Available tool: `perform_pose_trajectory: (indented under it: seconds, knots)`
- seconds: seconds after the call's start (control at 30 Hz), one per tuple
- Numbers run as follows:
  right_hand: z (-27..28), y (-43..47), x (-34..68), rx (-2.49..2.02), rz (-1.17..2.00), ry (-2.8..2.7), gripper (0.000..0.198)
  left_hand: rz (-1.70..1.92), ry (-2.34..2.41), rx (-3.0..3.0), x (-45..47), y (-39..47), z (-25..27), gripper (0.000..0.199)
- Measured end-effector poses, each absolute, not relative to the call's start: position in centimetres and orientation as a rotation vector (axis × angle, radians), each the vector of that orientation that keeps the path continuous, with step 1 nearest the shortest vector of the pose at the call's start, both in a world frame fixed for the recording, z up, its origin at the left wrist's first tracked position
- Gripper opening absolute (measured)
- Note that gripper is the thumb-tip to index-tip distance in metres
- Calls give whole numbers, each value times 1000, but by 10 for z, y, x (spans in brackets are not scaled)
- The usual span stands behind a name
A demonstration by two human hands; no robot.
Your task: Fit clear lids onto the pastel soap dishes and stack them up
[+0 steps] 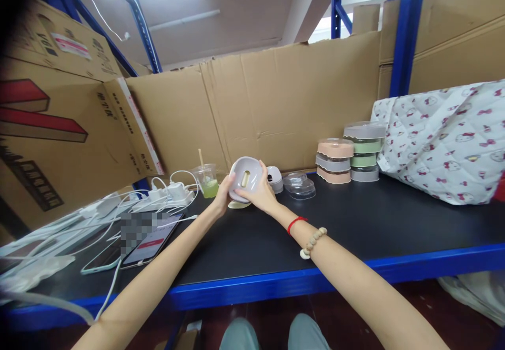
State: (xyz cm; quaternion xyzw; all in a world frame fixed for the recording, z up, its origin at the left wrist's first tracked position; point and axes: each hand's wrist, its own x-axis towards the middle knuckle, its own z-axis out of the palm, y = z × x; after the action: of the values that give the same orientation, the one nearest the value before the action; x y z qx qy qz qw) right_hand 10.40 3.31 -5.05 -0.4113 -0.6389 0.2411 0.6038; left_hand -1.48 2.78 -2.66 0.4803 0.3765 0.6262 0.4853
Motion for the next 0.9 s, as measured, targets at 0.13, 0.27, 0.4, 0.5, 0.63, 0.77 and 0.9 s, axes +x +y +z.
perform_pose_trajectory:
  seconds: [0.13, 0.27, 0.4, 0.5, 0.63, 0.77, 0.9]
  knots:
    - [-45, 35, 113, -878, 547, -1410, 95, 1556, 953, 1362, -13, 26, -28, 17]
    - [-39, 41, 121, -829, 746, -1307, 64, 1584, 968, 1361, -11, 27, -29, 17]
    - [-37, 46, 125, -787, 775, -1183, 61, 1538, 960, 1342, -10, 27, -31, 22]
    - [-35, 47, 127, -788, 777, -1213, 60, 1498, 949, 1327, -9, 26, -33, 28]
    - [-33, 43, 129, -898, 653, -1395, 50, 1468, 994, 1266, -9, 25, -34, 27]
    - [-31, 43, 142, -1169, 239, -1540, 37, 1405, 1026, 1047, -7, 23, -32, 18]
    - [-34, 46, 164, -1529, -220, -1528, 38, 1406, 940, 834, -5, 18, -27, 10]
